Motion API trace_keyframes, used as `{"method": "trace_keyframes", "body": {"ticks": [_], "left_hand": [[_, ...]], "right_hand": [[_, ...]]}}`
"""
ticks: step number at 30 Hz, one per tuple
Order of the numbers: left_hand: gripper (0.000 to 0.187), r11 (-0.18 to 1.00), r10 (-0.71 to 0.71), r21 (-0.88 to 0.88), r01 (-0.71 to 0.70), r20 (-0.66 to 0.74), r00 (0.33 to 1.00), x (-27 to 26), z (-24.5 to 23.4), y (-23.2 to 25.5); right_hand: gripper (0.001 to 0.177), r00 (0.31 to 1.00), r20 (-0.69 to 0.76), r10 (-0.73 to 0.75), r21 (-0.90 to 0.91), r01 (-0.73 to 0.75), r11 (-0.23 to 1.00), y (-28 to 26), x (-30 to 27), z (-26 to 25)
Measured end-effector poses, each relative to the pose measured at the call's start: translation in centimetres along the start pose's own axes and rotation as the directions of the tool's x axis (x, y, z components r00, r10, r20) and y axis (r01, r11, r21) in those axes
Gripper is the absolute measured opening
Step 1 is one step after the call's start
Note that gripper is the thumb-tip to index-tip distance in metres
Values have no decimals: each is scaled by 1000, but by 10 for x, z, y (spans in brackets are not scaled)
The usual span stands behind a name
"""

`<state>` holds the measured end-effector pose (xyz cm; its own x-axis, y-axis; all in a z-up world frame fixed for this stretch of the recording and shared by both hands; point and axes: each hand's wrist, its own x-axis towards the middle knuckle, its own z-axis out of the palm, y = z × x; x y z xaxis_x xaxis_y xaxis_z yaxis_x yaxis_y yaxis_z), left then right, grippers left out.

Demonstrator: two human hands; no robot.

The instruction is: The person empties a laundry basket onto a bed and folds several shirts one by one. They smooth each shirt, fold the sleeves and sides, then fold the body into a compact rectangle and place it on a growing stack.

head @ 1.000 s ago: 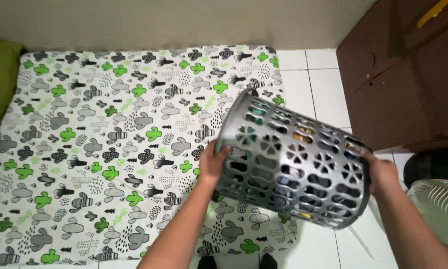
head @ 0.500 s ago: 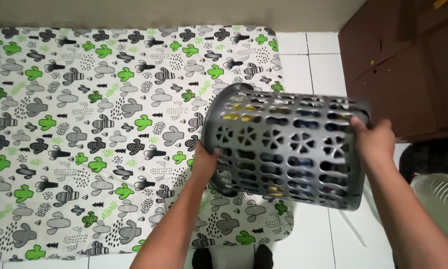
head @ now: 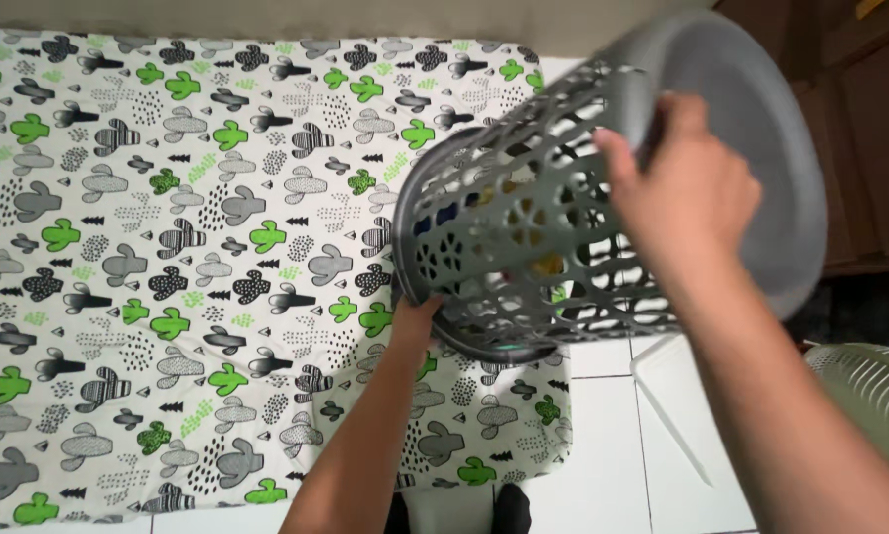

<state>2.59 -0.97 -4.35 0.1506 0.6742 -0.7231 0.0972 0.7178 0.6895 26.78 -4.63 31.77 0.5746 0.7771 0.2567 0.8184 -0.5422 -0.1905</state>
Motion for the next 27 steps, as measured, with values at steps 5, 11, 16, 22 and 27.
{"method": "trace_keyframes", "body": {"ticks": [5, 11, 16, 22, 27], "left_hand": [[46, 984, -18, -176, 18, 4, 1000, -1, 0, 9], [47, 968, -90, -233, 89, 6, 996, -6, -6, -6], [40, 940, -141, -307, 146, 38, 989, -15, -13, -24], [32, 947, -131, -277, 160, 119, 984, -27, -31, -34], [30, 962, -136, -237, 137, 22, 991, -23, -54, -26]], "right_hand": [[64, 995, -11, -98, 124, 99, 987, -36, -13, -12], [67, 954, -88, -285, 194, 297, 935, -47, -37, -14], [79, 946, -64, -317, 182, 323, 929, -55, -52, -28], [99, 927, -65, -370, 140, 375, 916, -61, -52, -53], [100, 959, -2, -282, 112, 281, 953, -56, -40, -71]]}}
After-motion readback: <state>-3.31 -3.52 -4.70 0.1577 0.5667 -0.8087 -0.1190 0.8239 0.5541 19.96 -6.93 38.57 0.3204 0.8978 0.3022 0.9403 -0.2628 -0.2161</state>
